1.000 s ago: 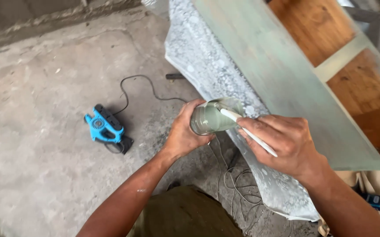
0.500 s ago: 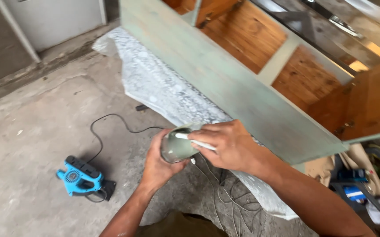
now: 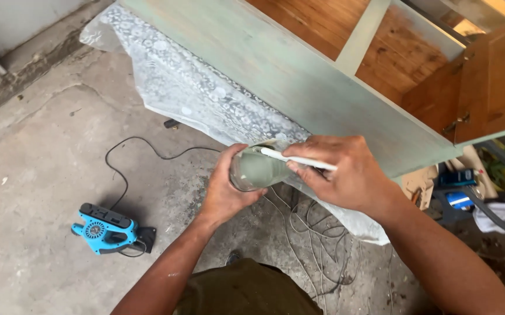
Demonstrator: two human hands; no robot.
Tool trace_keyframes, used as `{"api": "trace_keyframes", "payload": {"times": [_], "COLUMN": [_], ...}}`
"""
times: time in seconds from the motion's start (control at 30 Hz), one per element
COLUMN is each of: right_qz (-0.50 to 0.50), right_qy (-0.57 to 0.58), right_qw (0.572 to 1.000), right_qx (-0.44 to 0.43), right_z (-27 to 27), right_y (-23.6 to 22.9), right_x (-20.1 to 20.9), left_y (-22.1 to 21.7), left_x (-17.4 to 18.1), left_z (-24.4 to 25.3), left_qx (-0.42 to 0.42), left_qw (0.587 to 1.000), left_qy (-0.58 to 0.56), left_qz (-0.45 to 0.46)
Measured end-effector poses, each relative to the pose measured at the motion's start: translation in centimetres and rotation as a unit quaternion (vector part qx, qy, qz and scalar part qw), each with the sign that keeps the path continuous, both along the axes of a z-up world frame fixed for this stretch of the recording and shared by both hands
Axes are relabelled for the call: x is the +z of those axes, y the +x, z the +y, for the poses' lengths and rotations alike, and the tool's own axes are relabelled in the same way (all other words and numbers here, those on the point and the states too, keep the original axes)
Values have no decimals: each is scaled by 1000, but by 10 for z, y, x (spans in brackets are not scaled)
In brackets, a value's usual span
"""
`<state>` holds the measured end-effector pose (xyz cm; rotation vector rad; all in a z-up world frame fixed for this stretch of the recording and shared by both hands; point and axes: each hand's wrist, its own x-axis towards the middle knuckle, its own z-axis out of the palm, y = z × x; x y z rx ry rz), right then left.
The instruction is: The person prepares paint and applies it to a wooden cabinet door using a paintbrush.
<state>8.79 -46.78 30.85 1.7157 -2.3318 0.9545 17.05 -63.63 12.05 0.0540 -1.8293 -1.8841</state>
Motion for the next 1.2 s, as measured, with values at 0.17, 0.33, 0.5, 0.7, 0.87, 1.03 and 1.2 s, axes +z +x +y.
{"api": "trace_keyframes", "payload": {"times": [0.17, 0.33, 0.5, 0.7, 0.87, 1.03, 1.2], "right_qz": [149, 168, 71, 78, 124, 139, 57], "right_qy": [67, 72, 24, 62, 55, 52, 9], "right_qw": [986, 982, 994, 992, 986, 985, 992], "right_qx": [-22, -39, -80, -78, -95, -87, -109], "right_z": [-13, -30, -48, -76, -82, -81, -69], "right_y": [17, 34, 47, 48, 51, 58, 48], "right_x": [-4, -7, -9, -31, -35, -22, -16], "left_y": [-2, -1, 8, 22, 23, 15, 7], "left_x": [-3, -6, -4, -2, 0, -7, -5], "left_z": [-23, -44, -64, -81, -89, -89, -89], "left_qx": [-52, -66, -94, -133, -127, -125, -121], "left_qw": [999, 998, 995, 990, 991, 991, 992], "left_qy": [10, -16, -8, -10, 11, 25, 35], "left_qz": [-2, -8, -21, -44, -50, -41, -32]}}
